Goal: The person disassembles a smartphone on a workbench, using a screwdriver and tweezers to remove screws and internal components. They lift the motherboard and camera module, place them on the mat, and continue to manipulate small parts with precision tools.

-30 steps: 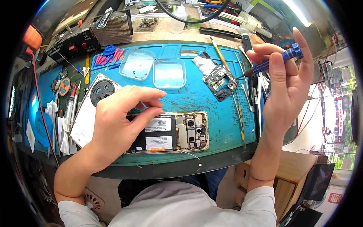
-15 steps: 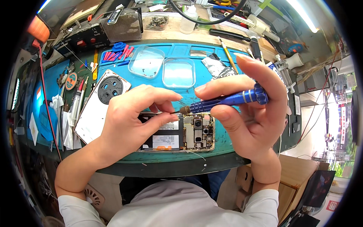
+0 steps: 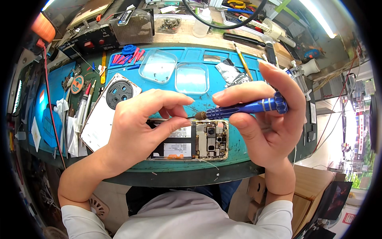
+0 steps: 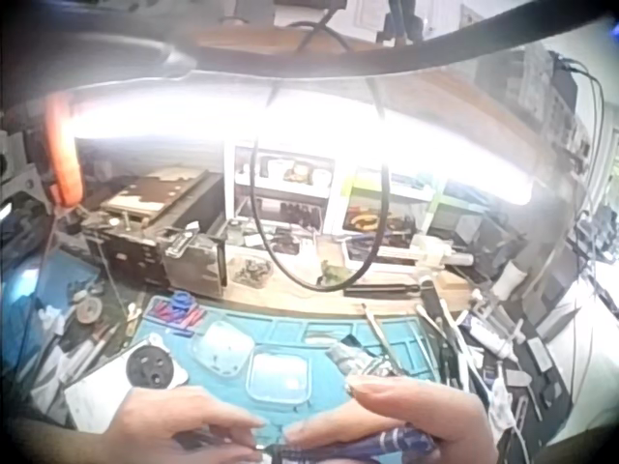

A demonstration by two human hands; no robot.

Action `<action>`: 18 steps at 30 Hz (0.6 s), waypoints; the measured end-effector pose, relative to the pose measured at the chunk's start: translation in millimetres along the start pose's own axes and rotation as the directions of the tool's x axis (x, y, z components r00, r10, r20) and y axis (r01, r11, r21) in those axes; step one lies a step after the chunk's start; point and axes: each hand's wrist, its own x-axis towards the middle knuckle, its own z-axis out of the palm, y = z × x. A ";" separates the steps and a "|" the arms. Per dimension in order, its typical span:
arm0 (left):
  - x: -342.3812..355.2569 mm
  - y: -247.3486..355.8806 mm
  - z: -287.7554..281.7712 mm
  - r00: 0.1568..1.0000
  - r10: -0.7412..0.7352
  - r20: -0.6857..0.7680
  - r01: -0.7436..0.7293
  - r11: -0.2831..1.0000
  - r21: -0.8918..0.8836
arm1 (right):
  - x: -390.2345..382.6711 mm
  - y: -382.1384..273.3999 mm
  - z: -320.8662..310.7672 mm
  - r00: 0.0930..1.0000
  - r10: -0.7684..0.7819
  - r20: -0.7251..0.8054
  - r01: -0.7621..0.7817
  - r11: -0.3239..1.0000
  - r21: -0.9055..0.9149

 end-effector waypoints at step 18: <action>-3.0 1.7 1.2 0.982 -0.165 0.091 0.184 0.946 -0.268 | -3.8 -7.3 -3.6 1.000 0.020 -0.016 -0.022 0.985 -0.173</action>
